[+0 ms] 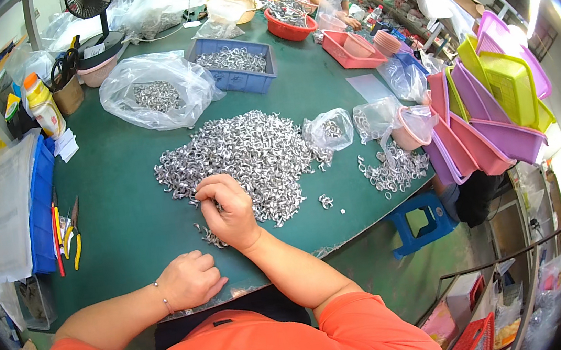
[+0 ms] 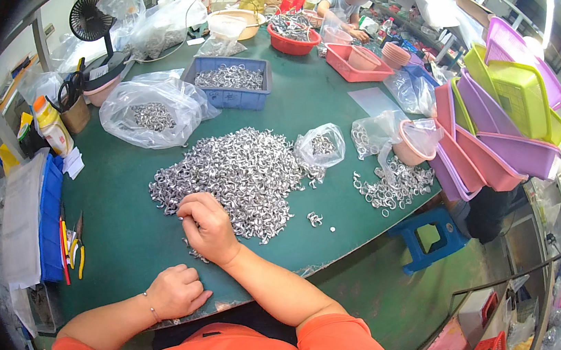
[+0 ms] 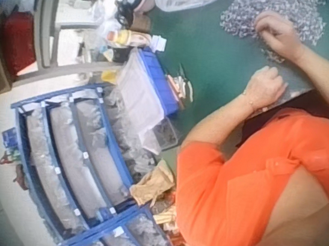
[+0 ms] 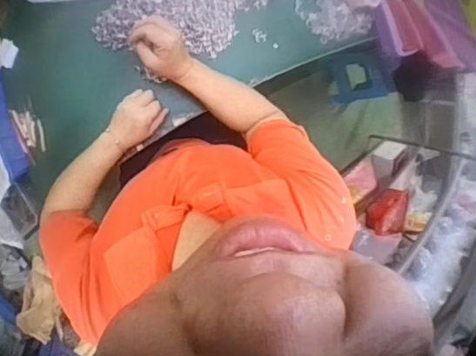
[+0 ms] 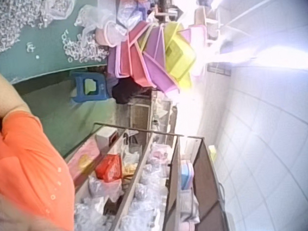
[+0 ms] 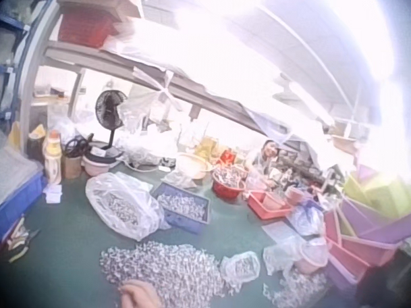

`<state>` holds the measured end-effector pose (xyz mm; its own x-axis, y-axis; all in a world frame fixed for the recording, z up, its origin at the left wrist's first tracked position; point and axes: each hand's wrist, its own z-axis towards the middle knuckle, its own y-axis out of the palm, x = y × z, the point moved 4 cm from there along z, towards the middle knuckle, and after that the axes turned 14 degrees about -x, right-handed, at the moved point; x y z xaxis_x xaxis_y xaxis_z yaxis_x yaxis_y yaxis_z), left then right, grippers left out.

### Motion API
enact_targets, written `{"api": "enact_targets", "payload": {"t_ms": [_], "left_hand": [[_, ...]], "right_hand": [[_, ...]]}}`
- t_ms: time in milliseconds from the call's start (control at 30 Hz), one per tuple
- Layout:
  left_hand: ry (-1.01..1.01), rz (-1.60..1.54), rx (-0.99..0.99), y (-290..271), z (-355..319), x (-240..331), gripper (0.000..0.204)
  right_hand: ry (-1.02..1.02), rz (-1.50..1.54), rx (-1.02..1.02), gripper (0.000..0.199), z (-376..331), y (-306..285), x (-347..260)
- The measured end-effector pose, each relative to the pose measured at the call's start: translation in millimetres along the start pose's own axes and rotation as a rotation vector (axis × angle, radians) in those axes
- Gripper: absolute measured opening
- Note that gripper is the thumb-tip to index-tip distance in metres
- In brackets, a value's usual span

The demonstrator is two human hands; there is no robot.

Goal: The person picks up small metal clips one at a time from a pile on a green table by hand, turning each one over and setting it back down.

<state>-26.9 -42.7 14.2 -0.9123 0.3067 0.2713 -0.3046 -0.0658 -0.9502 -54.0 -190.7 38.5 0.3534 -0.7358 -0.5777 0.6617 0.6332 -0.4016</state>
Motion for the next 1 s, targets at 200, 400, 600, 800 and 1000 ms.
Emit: {"api": "enact_targets", "payload": {"t_ms": [200, 400, 600, 800, 1000], "left_hand": [[0.096, 0.001, 0.012, -2, 1, -5, 0.030], [0.132, -0.047, 0.075, -5, 1, -10, 0.035], [0.067, -0.115, 0.125, -3, -2, -20, 0.034], [-0.738, -0.872, 0.580, 7, -31, -83, 0.034], [-0.317, -2.443, 1.162, -8, -49, -129, 0.039]], "right_hand": [[-0.013, 0.021, 0.012, 0.018, -1, -3, -3], [0.012, 0.072, -0.022, 0.017, -1, -2, -5], [0.012, 0.048, -0.051, 0.017, -1, 1, -3], [-0.004, 0.121, -0.129, 0.016, -1, 10, -11], [-0.202, 0.046, -0.522, 0.018, -11, 32, -36]]}}
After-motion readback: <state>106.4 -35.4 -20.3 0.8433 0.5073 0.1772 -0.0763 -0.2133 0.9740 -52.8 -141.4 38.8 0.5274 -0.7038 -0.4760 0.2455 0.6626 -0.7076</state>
